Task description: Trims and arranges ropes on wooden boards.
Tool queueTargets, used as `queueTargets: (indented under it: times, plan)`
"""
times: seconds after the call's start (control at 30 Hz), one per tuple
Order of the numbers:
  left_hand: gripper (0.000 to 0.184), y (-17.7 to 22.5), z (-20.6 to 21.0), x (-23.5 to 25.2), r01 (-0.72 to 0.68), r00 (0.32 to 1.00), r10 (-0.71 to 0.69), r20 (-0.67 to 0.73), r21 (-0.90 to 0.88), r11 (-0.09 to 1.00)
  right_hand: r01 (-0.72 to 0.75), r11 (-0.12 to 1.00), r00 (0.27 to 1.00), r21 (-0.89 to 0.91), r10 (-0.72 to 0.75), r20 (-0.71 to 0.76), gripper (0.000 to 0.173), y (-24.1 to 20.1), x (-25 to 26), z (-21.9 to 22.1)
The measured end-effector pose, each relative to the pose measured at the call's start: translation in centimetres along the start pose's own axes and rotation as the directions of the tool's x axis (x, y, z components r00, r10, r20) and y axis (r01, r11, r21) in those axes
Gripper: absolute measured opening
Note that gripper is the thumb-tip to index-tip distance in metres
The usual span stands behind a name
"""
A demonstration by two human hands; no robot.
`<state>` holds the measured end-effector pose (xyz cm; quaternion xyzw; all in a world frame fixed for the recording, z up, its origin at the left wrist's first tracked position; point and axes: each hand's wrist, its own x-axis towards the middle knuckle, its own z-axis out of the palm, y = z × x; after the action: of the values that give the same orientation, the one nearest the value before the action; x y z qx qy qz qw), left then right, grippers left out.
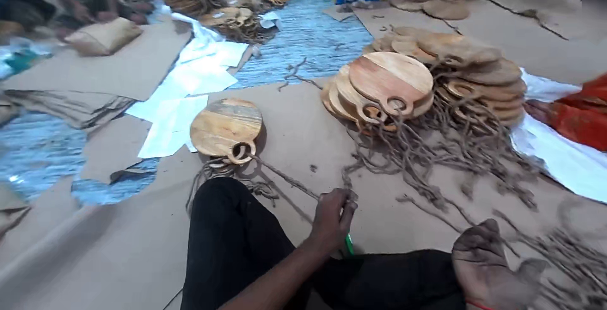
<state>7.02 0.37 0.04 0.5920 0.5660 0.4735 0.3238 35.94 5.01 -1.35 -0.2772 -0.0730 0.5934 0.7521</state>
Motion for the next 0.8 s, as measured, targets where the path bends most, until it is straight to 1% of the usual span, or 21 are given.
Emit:
queueTargets:
  times: [0.07,0.13,0.2,0.23,0.27,0.3,0.33,0.37,0.4,0.43,0.47,0.5,0.53,0.57,0.6,0.63,0.67,0.7,0.73,0.77,0.8]
  plan:
    - [0.034,3.1,-1.1,-0.6,-0.119,0.989,0.108,-0.100,-0.112,0.987,-0.154,0.951,0.985,-0.268,0.170,0.037,0.080,3.5,-1.0,1.7]
    - [0.040,6.4,-3.1,-0.9,-0.277,0.954,0.236,-0.184,-0.247,0.929,-0.318,0.842,0.934,-0.436,0.356,0.007,0.073,8.2,-3.2,4.0]
    - [0.044,9.3,-4.8,-1.4,-0.395,0.911,0.309,-0.272,-0.362,0.844,-0.461,0.717,0.857,-0.522,0.512,-0.054,0.061,13.1,-6.4,6.2]
    - [0.043,10.6,-5.5,-1.7,-0.432,0.894,0.323,-0.312,-0.399,0.809,-0.517,0.639,0.804,-0.569,0.591,-0.067,0.054,15.1,-8.1,7.4]
    - [0.041,11.8,-6.1,-2.1,-0.460,0.878,0.328,-0.348,-0.427,0.778,-0.557,0.558,0.750,-0.615,0.656,-0.084,0.052,16.6,-9.6,9.0]
    - [0.039,12.9,-6.6,-2.6,-0.478,0.867,0.322,-0.380,-0.450,0.754,-0.583,0.491,0.706,-0.647,0.700,-0.104,0.051,17.5,-11.0,11.2]
    - [0.036,14.1,-7.2,-3.2,-0.477,0.865,0.300,-0.402,-0.476,0.739,-0.584,0.423,0.689,-0.693,0.710,-0.147,0.050,17.8,-12.3,14.1]
    - [0.034,15.1,-7.8,-3.9,-0.469,0.871,0.281,-0.403,-0.513,0.719,-0.576,0.374,0.690,-0.727,0.700,-0.187,0.046,18.0,-13.1,16.0]
    - [0.032,15.9,-8.5,-4.5,-0.469,0.875,0.283,-0.392,-0.543,0.696,-0.610,0.348,0.653,-0.712,0.730,-0.203,0.045,17.6,-13.3,16.9]
    - [0.030,16.5,-9.1,-4.9,-0.470,0.878,0.296,-0.375,-0.562,0.681,-0.624,0.328,0.657,-0.709,0.712,-0.248,0.041,17.3,-13.6,17.8]
    - [0.029,17.0,-9.8,-5.0,-0.474,0.880,0.328,-0.345,-0.580,0.663,-0.631,0.327,0.669,-0.704,0.688,-0.280,0.035,17.4,-13.9,18.0]
    - [0.031,17.1,-10.4,-4.9,-0.474,0.880,0.363,-0.305,-0.588,0.656,-0.647,0.319,0.662,-0.693,0.686,-0.302,0.031,17.1,-14.1,18.2]
    - [0.032,17.0,-10.7,-4.7,-0.471,0.881,0.387,-0.273,-0.593,0.654,-0.653,0.302,0.659,-0.695,0.680,-0.323,0.022,16.9,-14.0,18.0]
    - [0.034,16.6,-10.6,-4.5,-0.464,0.883,0.400,-0.247,-0.592,0.659,-0.641,0.285,0.673,-0.712,0.655,-0.344,0.009,16.4,-13.9,18.0]
    - [0.035,15.9,-10.4,-4.3,-0.453,0.887,0.400,-0.230,-0.592,0.666,-0.622,0.290,0.695,-0.728,0.632,-0.343,0.005,15.4,-13.8,18.2]
    - [0.035,15.2,-10.2,-4.0,-0.441,0.894,0.391,-0.219,-0.588,0.678,-0.595,0.349,0.730,-0.724,0.611,-0.306,0.015,15.1,-13.5,17.5]
    - [0.034,14.5,-10.1,-3.7,-0.432,0.899,0.377,-0.222,-0.581,0.690,-0.549,0.439,0.772,-0.712,0.593,-0.230,0.017,15.2,-12.7,15.9]
    - [0.032,13.6,-10.0,-3.4,-0.425,0.905,0.356,-0.234,-0.559,0.712,-0.480,0.544,0.810,-0.688,0.576,-0.110,0.012,16.3,-11.3,13.0]
    - [0.030,12.6,-10.0,-3.1,-0.413,0.911,0.328,-0.251,-0.518,0.749,-0.423,0.627,0.830,-0.654,0.558,-0.002,0.005,17.8,-9.2,9.5]
    - [0.028,11.6,-9.9,-2.8,-0.386,0.919,0.289,-0.267,-0.472,0.793,-0.405,0.649,0.843,-0.643,0.538,0.012,0.006,18.4,-7.1,7.7]
    - [0.026,10.5,-9.9,-2.3,-0.348,0.927,0.246,-0.282,-0.409,0.844,-0.389,0.663,0.861,-0.639,0.509,0.004,0.009,18.2,-5.2,7.3]
